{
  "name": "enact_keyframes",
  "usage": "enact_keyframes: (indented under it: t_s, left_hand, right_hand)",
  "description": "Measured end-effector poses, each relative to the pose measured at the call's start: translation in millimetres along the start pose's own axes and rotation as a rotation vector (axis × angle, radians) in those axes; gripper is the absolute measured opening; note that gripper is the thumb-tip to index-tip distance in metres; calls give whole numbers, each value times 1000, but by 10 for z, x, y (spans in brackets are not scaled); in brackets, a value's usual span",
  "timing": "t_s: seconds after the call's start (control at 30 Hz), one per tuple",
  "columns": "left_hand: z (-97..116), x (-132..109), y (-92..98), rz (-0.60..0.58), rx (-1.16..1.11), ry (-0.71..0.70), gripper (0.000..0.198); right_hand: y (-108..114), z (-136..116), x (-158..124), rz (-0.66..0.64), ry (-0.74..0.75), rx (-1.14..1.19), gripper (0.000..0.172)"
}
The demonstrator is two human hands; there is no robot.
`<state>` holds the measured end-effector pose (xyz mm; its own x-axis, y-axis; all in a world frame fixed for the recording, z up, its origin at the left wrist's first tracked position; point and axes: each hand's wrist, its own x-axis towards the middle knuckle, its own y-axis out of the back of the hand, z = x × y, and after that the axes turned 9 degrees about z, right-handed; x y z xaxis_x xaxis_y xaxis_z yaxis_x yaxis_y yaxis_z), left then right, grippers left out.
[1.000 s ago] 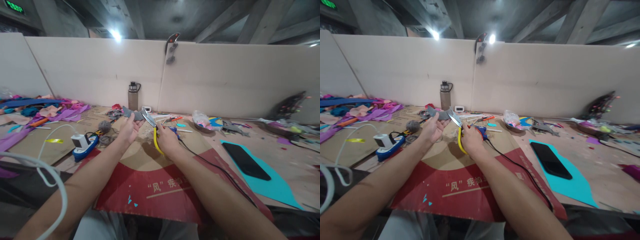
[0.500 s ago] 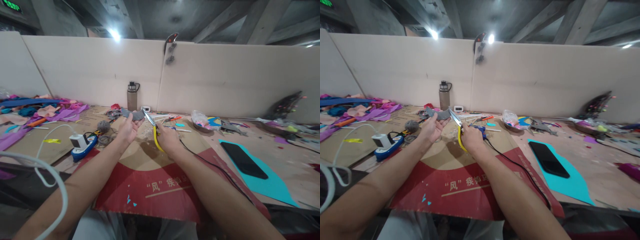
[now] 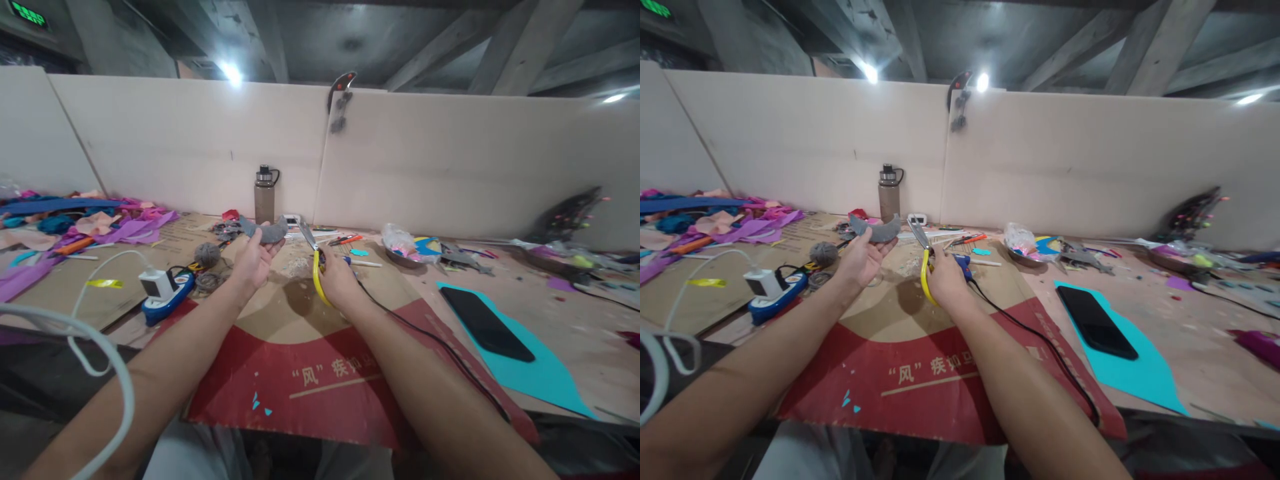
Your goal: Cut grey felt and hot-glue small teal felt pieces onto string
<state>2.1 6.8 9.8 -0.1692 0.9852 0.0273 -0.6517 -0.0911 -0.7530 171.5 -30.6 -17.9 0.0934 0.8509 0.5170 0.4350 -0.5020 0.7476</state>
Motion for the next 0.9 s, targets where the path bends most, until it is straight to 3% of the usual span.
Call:
enact_keyframes:
  t_s: [0.53, 0.7, 0.9]
  left_hand:
    - [28, -88, 9, -127, 124, -99, 11]
    - [-20, -14, 65, -176, 165, -162, 37]
    - [-38, 15, 82, -169, 184, -179, 38]
  right_hand:
    - [100, -46, -37, 87, 122, -196, 35]
    - [101, -69, -44, 83, 146, -247, 36]
    - [116, -71, -43, 70, 153, -272, 42]
